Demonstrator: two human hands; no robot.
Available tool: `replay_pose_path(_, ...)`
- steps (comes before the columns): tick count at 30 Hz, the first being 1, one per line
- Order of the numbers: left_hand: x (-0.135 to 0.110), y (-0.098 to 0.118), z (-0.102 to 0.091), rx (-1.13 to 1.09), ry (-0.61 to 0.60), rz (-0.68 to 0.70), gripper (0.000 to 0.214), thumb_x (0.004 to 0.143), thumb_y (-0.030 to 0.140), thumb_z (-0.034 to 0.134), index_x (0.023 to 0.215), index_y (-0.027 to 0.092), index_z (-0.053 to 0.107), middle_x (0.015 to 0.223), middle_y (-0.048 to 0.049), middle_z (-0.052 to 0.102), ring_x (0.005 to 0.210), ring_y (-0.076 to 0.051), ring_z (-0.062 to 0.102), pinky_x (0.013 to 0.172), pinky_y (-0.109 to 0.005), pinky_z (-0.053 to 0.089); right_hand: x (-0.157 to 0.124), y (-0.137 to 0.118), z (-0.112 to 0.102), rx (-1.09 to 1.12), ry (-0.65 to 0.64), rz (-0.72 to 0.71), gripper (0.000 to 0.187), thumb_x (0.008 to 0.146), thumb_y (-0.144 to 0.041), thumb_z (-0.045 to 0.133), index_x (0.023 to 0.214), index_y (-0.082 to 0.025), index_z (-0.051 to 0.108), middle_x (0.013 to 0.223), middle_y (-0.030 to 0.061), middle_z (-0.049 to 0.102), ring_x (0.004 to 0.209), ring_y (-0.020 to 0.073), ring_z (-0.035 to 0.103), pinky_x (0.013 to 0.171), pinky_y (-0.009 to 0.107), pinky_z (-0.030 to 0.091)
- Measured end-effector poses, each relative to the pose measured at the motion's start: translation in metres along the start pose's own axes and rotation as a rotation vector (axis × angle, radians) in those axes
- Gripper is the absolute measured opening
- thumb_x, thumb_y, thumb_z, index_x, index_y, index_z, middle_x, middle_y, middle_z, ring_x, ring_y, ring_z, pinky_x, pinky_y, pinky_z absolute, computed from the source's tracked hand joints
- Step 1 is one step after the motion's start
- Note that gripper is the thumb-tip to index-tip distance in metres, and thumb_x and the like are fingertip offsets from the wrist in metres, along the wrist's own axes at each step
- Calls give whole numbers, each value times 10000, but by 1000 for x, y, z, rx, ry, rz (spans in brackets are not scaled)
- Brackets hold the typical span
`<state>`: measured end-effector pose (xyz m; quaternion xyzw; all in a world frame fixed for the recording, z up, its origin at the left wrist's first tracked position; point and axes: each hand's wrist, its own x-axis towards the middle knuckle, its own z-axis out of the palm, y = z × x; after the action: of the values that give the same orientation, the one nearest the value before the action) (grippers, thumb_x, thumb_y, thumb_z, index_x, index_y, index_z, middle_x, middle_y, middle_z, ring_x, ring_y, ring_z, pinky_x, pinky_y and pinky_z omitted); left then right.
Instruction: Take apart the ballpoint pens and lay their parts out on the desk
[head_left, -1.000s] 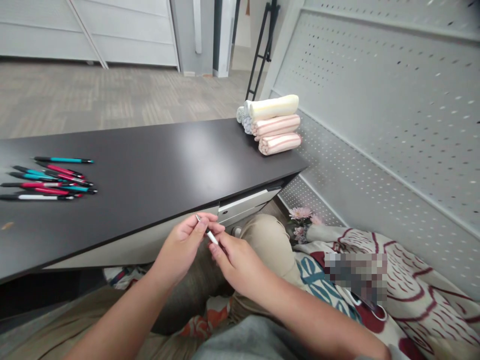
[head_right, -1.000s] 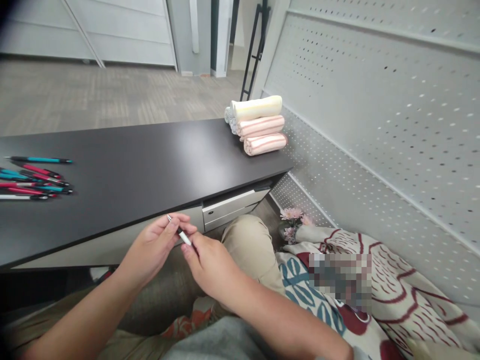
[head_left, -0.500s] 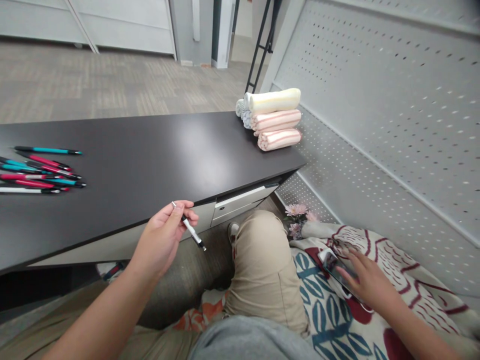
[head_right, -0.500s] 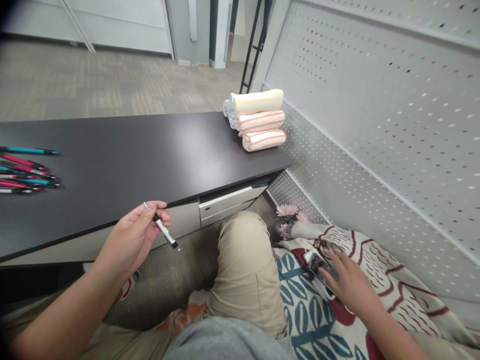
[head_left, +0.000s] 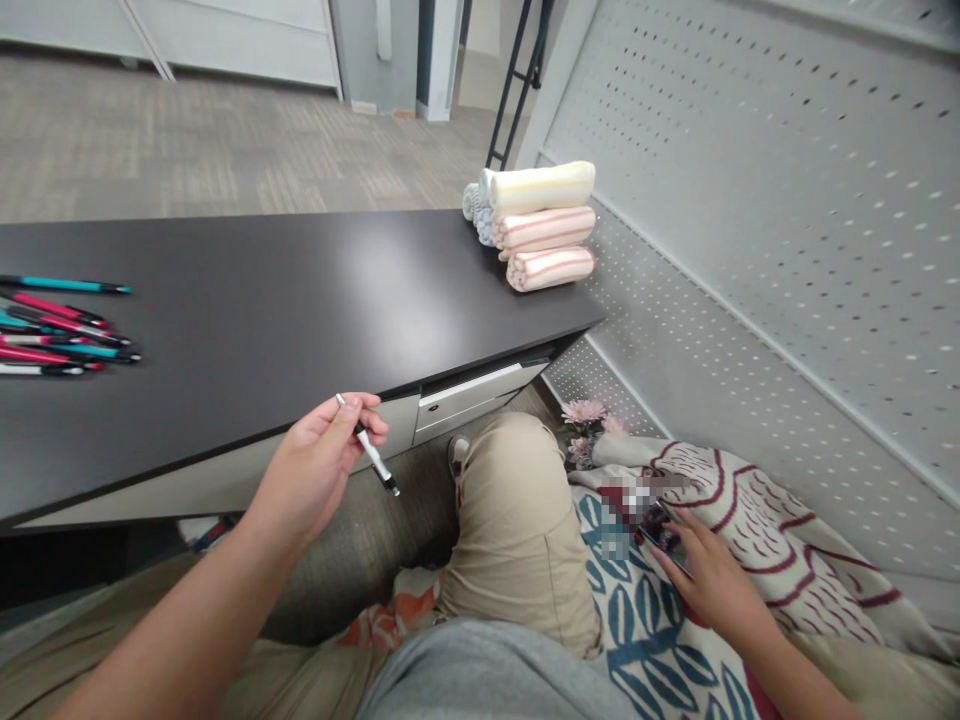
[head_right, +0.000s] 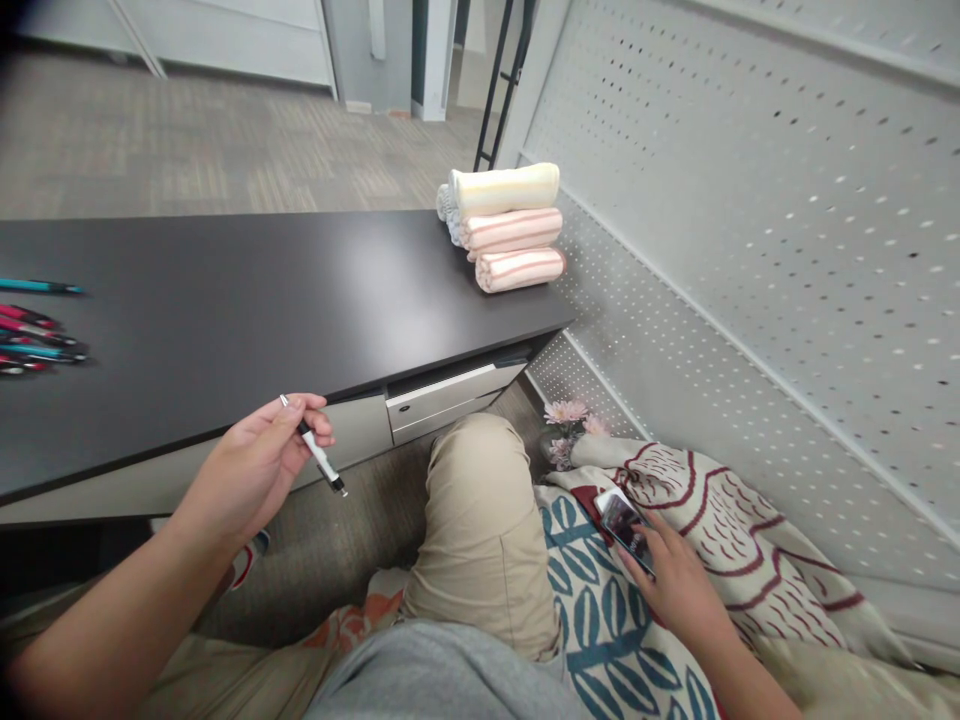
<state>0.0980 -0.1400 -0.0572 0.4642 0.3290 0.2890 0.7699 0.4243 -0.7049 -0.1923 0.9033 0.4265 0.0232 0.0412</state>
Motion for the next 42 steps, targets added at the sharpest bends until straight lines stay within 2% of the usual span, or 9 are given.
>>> replay_pose_path(6, -2, 1, -2, -12, 1, 2, 321, 909, 463, 749, 1020, 163, 719, 807, -28, 662, 755, -147, 591, 727, -251, 487, 8, -2, 1, 65, -22, -9, 718, 938, -653, 582, 1451, -155, 515, 1489, 229, 537, 1337, 399, 566, 1089, 552, 503)
replay_pose_path(11, -3, 3, 1, -16, -9, -7, 323, 907, 460, 749, 1017, 158, 719, 807, -33, 662, 752, -149, 588, 718, -251, 483, 17, -4, -2, 51, -123, -71, 589, 954, -579, 592, 1451, -264, 564, 1556, 180, 479, 1352, 407, 556, 1051, 581, 521)
replay_pose_path(16, -3, 4, 1, -18, 3, -4, 324, 897, 454, 760, 1008, 152, 722, 798, -37, 664, 741, -150, 587, 712, -250, 486, 11, 6, -1, 150, -63, -45, 607, 921, -605, 630, 1334, -168, 544, 1480, 241, 532, 1345, 411, 565, 1112, 568, 484)
replay_pose_path(19, -2, 3, 0, -18, 2, 5, 326, 903, 459, 755, 1009, 153, 724, 798, -36, 663, 745, -151, 590, 712, -250, 491, 6, 11, 2, 222, -84, 34, 670, 914, -598, 623, 1399, -167, 455, 1334, 216, 633, 1226, 384, 655, 1063, 532, 525)
replay_pose_path(22, -1, 2, 0, -19, -4, 10, 320, 903, 455, 757, 1008, 154, 726, 803, -34, 662, 746, -149, 590, 716, -248, 496, 4, 9, 0, 246, -127, 130, 735, 908, -618, 617, 1446, -165, 401, 1286, 195, 658, 1145, 366, 698, 1000, 497, 562)
replay_pose_path(27, 0, 1, 1, -14, -8, 4, 312, 902, 448, 761, 1012, 158, 724, 803, -32, 665, 743, -146, 595, 718, -241, 503, 5, -7, -8, 125, -50, 153, 802, 915, -650, 592, 1492, -135, 383, 1325, 227, 628, 1175, 390, 670, 1008, 511, 543)
replay_pose_path(33, 0, 0, 2, -17, -8, 9, 298, 897, 434, 766, 1000, 157, 729, 800, -31, 660, 744, -144, 593, 723, -237, 506, 5, -17, -11, 16, 5, 140, 827, 931, -661, 553, 1518, -104, 386, 1259, 241, 639, 1106, 409, 663, 937, 534, 557)
replay_pose_path(39, -1, 0, 2, -20, -6, 5, 311, 895, 449, 766, 1001, 160, 729, 800, -32, 661, 740, -145, 589, 711, -236, 504, 12, -21, -11, 26, -90, 140, 746, 980, -607, 492, 1614, -236, 362, 1206, 165, 599, 1040, 356, 681, 899, 507, 577)
replay_pose_path(42, -2, 1, 2, -24, -3, -1, 325, 881, 458, 779, 995, 158, 730, 795, -33, 663, 738, -145, 590, 710, -237, 505, 18, -21, -13, 39, -147, 98, 684, 994, -578, 476, 1622, -326, 374, 1282, 153, 551, 1056, 344, 693, 885, 501, 585)
